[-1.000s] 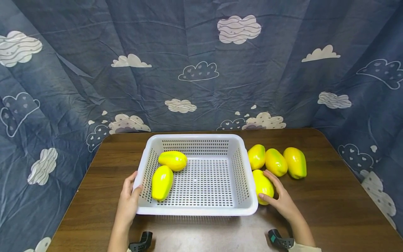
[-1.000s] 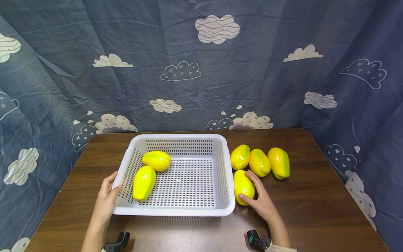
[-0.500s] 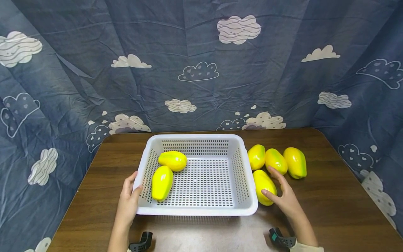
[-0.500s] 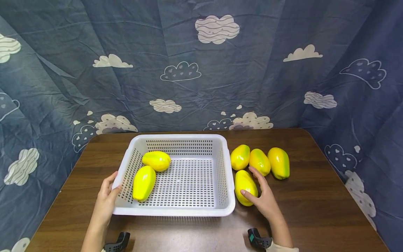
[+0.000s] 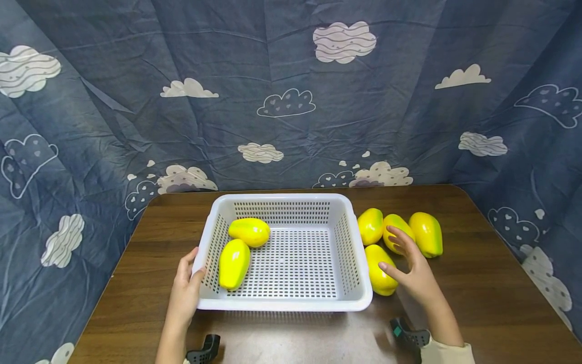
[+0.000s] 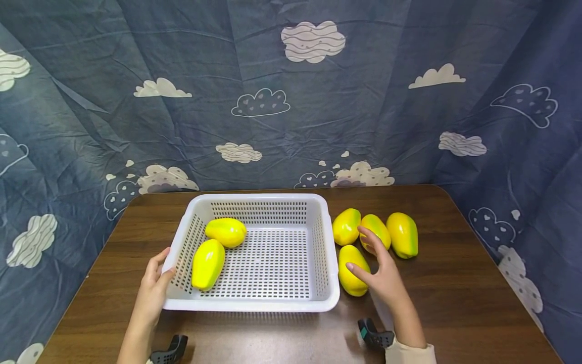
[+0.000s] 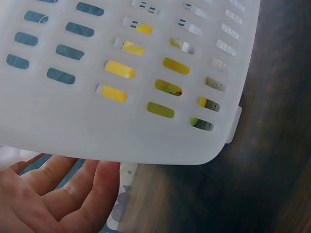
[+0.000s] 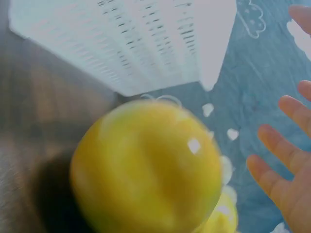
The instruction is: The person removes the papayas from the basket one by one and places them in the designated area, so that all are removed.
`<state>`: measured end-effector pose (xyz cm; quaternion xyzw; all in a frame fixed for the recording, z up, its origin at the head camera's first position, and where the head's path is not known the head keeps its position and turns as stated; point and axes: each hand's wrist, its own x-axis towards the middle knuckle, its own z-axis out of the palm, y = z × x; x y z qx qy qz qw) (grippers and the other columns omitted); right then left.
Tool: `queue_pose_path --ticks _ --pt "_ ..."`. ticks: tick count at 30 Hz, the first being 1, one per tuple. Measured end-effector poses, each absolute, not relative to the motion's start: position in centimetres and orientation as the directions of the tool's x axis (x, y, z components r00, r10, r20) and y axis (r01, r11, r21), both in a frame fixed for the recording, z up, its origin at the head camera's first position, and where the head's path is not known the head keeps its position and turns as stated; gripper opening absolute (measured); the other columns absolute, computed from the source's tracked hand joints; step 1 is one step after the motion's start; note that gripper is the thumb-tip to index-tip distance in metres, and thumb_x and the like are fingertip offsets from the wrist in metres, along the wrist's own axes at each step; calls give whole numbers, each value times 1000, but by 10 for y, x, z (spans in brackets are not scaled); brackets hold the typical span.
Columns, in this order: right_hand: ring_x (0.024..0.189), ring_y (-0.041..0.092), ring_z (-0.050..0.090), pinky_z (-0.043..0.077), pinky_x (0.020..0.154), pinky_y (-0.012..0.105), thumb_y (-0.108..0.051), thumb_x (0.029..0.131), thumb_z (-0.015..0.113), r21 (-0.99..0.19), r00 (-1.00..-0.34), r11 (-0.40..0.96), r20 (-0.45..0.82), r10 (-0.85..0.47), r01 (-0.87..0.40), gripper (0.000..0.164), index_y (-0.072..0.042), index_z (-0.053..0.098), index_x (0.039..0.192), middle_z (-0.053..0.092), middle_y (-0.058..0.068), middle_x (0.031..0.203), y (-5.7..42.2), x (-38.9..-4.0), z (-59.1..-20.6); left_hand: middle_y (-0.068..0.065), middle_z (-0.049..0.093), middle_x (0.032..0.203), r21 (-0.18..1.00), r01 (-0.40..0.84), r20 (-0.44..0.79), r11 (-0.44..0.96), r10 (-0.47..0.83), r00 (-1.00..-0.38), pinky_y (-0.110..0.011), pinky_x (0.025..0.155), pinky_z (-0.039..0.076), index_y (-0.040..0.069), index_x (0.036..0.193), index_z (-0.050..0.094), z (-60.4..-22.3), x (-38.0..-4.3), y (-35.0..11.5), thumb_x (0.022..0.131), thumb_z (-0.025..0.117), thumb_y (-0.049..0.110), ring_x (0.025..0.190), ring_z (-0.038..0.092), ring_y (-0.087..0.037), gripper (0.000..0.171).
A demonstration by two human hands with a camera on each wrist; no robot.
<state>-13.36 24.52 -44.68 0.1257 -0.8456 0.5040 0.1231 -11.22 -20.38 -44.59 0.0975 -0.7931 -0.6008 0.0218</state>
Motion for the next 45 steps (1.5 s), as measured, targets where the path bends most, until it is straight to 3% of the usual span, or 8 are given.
queue_pose_path --ticks 12,19,24,29,45 --pt "116 8 37 29 91 20 3 71 70 -796 -922 469 361 -140 -383 79 -13 32 139 37 8 137 241 -142 -423 -20 44 128 956 -113 -64 271 -181 -981 -44 87 40 12 139 25 -446 -114 -204 94 38 11 108 50 -29 47" --pt "119 20 36 27 93 53 -1 72 71 -821 -932 441 328 -154 -362 79 -18 32 139 38 5 136 231 -148 -404 -19 44 128 956 -110 -65 272 -171 -983 -44 88 40 13 139 24 -447 -113 -205 94 38 12 109 49 -29 47" --pt "118 33 36 24 91 61 2 72 70 -809 -919 435 345 -193 -395 77 -12 33 137 39 12 135 214 -148 -376 -19 44 129 958 -107 -63 267 -168 -984 -46 88 39 14 139 24 -447 -113 -205 95 38 12 110 49 -29 47" --pt "117 37 36 24 90 63 4 71 68 -790 -897 426 373 -237 -441 73 -3 34 135 40 17 133 197 -150 -355 -18 42 131 957 -112 -67 267 -172 -983 -44 89 39 13 139 24 -447 -113 -205 94 38 12 111 48 -28 47" --pt "115 35 41 29 95 49 -1 72 71 -765 -825 373 351 -444 -526 73 0 34 134 41 17 132 157 -180 -349 -19 44 129 955 -113 -66 273 -175 -982 -43 87 41 13 139 25 -446 -113 -204 94 39 12 108 50 -29 47"
